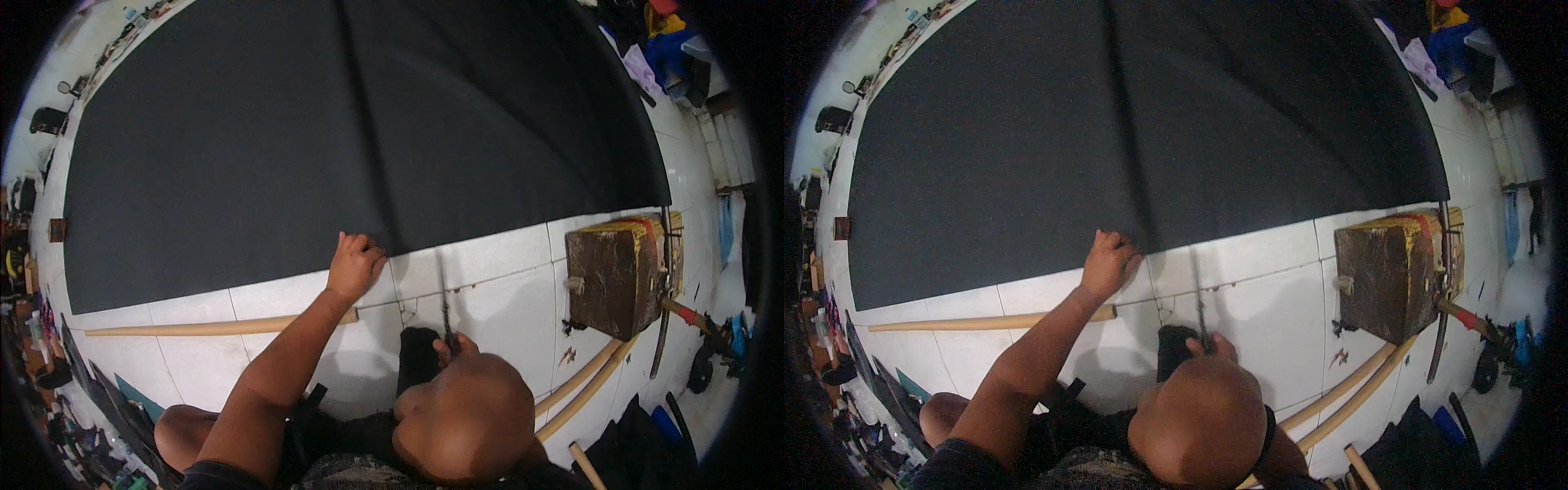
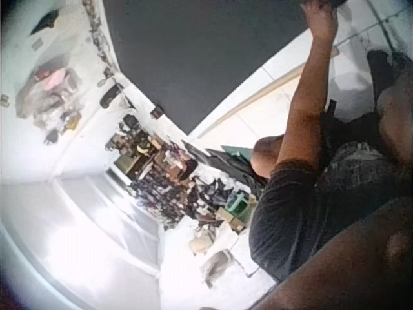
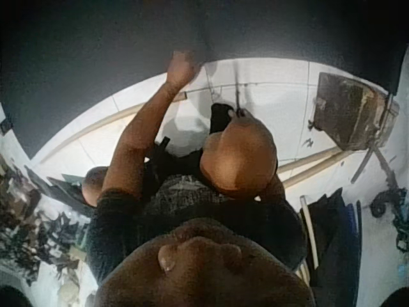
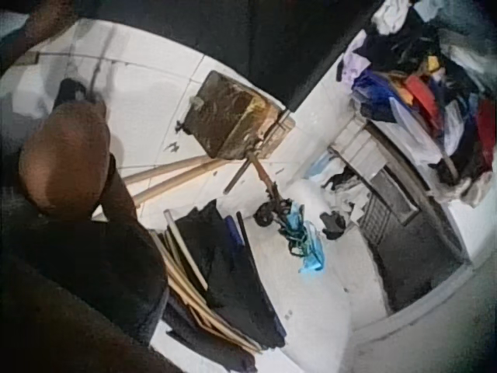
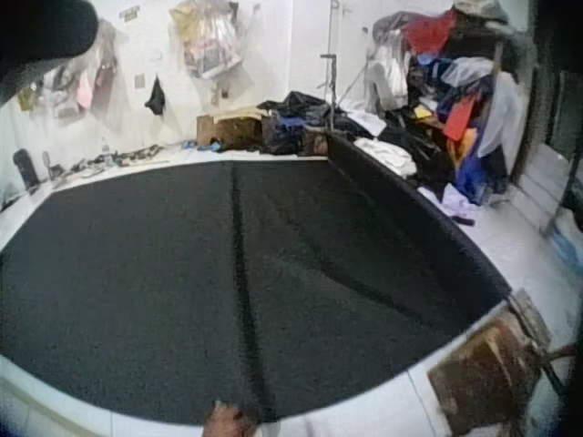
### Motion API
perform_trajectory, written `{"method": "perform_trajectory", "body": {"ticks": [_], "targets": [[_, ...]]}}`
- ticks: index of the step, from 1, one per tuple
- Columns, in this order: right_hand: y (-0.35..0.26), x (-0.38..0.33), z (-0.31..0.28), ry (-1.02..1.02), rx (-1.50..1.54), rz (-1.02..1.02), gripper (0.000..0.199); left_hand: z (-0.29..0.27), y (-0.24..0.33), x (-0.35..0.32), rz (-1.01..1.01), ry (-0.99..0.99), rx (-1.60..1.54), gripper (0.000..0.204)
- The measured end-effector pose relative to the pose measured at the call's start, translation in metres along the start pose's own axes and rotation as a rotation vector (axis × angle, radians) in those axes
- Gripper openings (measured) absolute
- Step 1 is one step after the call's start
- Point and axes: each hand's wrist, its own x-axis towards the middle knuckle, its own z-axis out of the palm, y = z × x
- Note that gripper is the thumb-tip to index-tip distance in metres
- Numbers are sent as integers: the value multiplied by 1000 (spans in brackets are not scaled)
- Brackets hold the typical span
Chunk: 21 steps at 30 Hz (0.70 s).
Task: The person cuts a large piece of black material on the floor using shears, moving a wooden rod out of the way and smoothing the fabric by hand.
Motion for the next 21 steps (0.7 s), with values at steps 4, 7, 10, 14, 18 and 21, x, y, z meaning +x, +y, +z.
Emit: {"method": "perform_trajectory", "body": {"ticks": [4,7,10,14,18,21], "targets": [[72,62,-4,-156,-108,-54,44,3,-1,1,9,8,-20,14],[88,73,-3,-288,-76,-95,42,3,-1,0,0,3,-32,13],[100,75,5,-397,-52,-184,48,4,-4,-3,4,24,-53,14],[68,90,28,-228,-37,-264,39,5,-4,-4,-8,39,-77,17],[53,103,47,-114,-81,-305,38,6,-3,-3,6,75,-89,16],[45,94,49,-142,-56,-293,39,7,-3,-6,10,84,-84,14]]}}
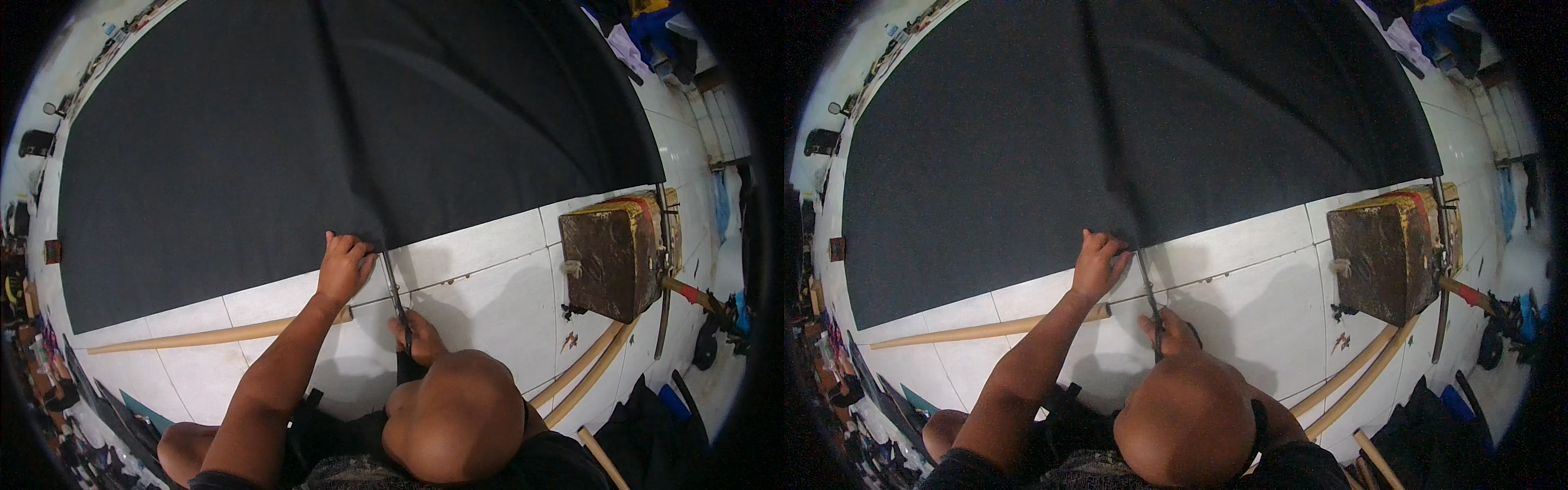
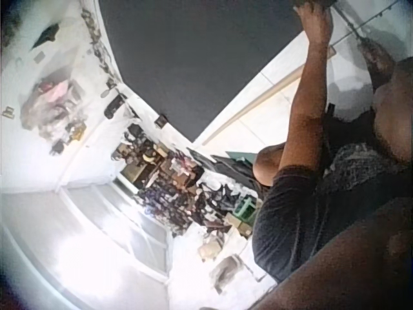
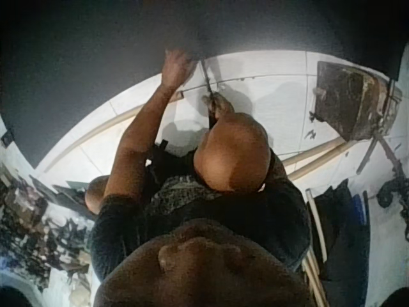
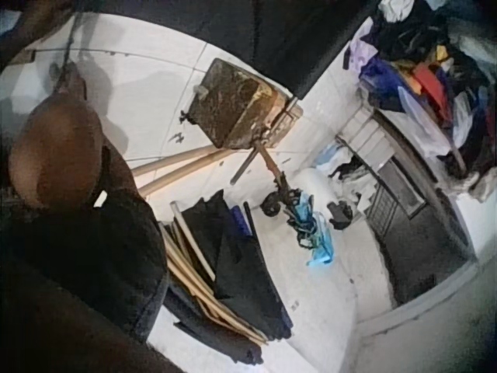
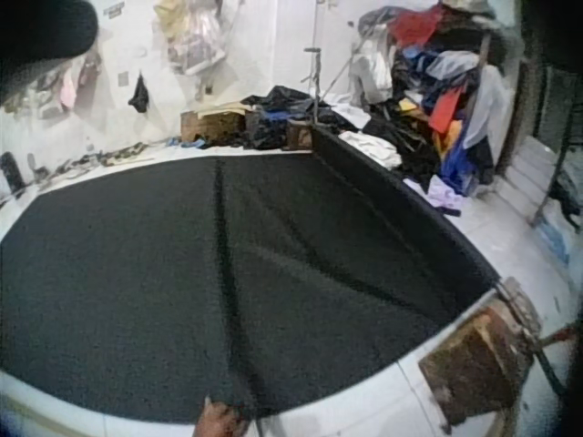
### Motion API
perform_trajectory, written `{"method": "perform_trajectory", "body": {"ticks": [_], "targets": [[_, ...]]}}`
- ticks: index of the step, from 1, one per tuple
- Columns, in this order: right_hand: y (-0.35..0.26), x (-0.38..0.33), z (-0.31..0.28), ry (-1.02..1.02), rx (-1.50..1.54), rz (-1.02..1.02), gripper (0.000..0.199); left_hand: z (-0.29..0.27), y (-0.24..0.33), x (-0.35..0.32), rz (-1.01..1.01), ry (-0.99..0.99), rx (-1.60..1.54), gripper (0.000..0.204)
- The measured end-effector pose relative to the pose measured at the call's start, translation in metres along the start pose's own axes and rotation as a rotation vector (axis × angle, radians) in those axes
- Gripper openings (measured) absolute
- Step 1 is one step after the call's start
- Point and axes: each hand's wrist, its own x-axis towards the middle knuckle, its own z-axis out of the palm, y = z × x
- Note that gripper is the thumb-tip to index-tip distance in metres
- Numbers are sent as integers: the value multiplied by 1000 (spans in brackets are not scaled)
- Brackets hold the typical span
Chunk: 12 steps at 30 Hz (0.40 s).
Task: The person cuts a large piece of black material on the floor using shears, moving a wooden rod out of the way and smoothing the fabric by hand.
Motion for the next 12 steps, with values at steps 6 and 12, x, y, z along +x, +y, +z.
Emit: {"method": "perform_trajectory", "body": {"ticks": [6,12], "targets": [[3,5,6,16,-68,-54,42,2,2,2,21,33,6,11],[-11,9,6,36,-93,8,45,5,1,1,21,47,29,10]]}}
